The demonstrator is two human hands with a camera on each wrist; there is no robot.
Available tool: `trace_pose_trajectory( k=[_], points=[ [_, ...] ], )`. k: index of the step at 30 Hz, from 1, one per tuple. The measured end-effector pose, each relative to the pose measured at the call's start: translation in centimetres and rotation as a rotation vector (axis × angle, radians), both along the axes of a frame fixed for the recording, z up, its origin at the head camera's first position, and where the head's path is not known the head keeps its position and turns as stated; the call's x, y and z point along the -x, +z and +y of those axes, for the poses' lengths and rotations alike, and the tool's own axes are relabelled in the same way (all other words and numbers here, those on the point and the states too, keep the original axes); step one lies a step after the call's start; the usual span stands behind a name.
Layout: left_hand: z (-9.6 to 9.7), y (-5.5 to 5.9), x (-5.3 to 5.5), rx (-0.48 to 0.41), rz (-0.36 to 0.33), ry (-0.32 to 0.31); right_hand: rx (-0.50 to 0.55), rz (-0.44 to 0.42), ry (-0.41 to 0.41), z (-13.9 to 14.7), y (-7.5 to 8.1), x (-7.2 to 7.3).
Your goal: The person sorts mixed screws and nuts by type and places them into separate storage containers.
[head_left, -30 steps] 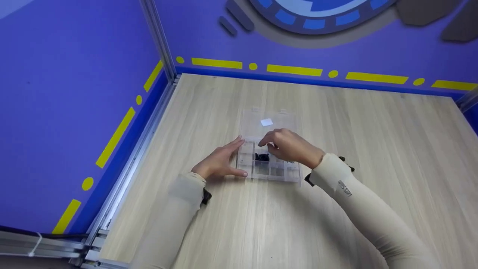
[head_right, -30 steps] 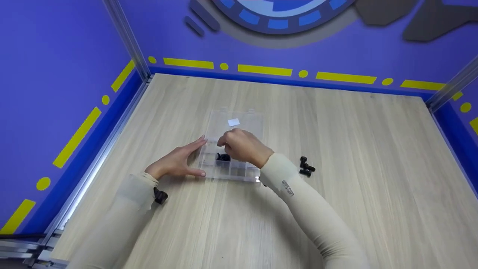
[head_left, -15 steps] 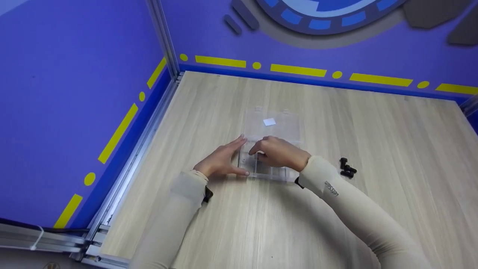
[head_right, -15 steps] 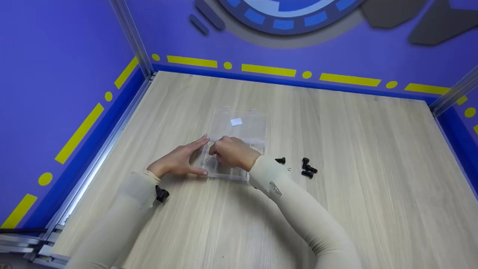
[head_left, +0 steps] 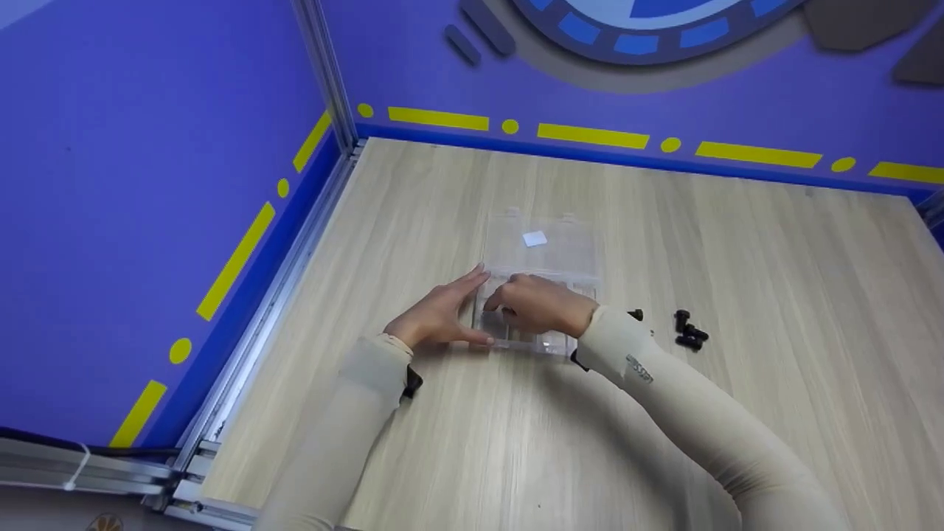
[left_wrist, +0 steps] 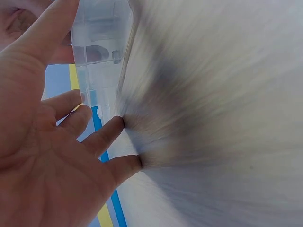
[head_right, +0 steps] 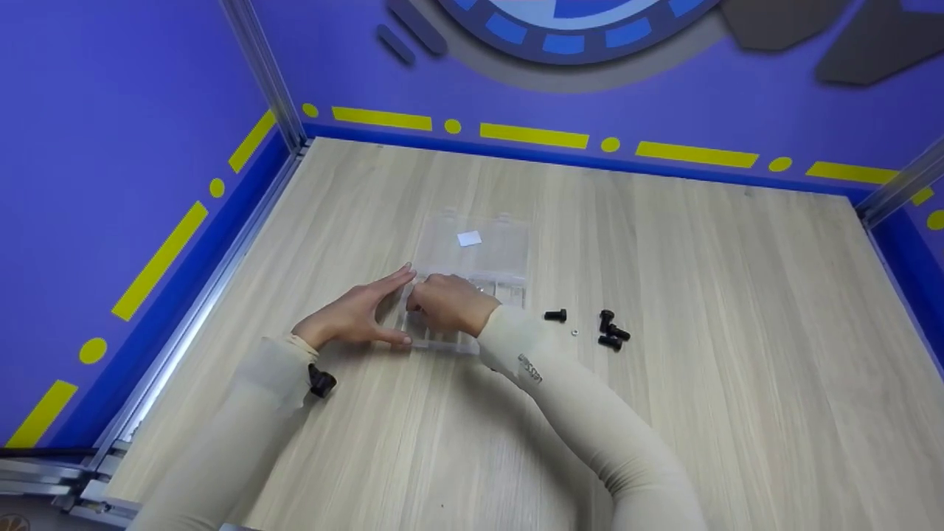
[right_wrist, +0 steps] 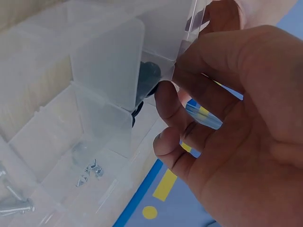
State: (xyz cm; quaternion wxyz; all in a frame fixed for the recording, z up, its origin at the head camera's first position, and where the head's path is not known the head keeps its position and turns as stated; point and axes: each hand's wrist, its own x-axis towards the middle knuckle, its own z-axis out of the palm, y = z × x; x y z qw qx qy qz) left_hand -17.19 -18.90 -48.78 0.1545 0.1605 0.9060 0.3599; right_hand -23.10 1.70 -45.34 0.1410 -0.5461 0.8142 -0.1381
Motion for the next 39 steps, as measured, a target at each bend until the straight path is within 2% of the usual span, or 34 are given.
trace_pose_trajectory(
  k=[12,20,29,33,39],
  points=[
    [0.1,0.1,0.0,-0.006,0.010,-0.001,-0.044,0.013,-0.036,-0.4,-0.1,-0.4],
    [0.0,0.0,-0.1,0.006,0.004,0.004,-0.021,0.021,-0.011,-0.3,-0.4,-0.3],
    [0.4,0.1,0.3,0.030,0.005,-0.006,-0.028,0.029,-0.029,0.2,-0.4,-0.2],
    [0.4,0.1,0.3,0.029,0.006,0.003,0.004,0.037,-0.007,0.4,-0.5,-0.2],
    [0.1,0.1,0.0,0.023,-0.002,0.015,0.105,0.005,0.021,0.7,-0.4,-0.1]
  ],
)
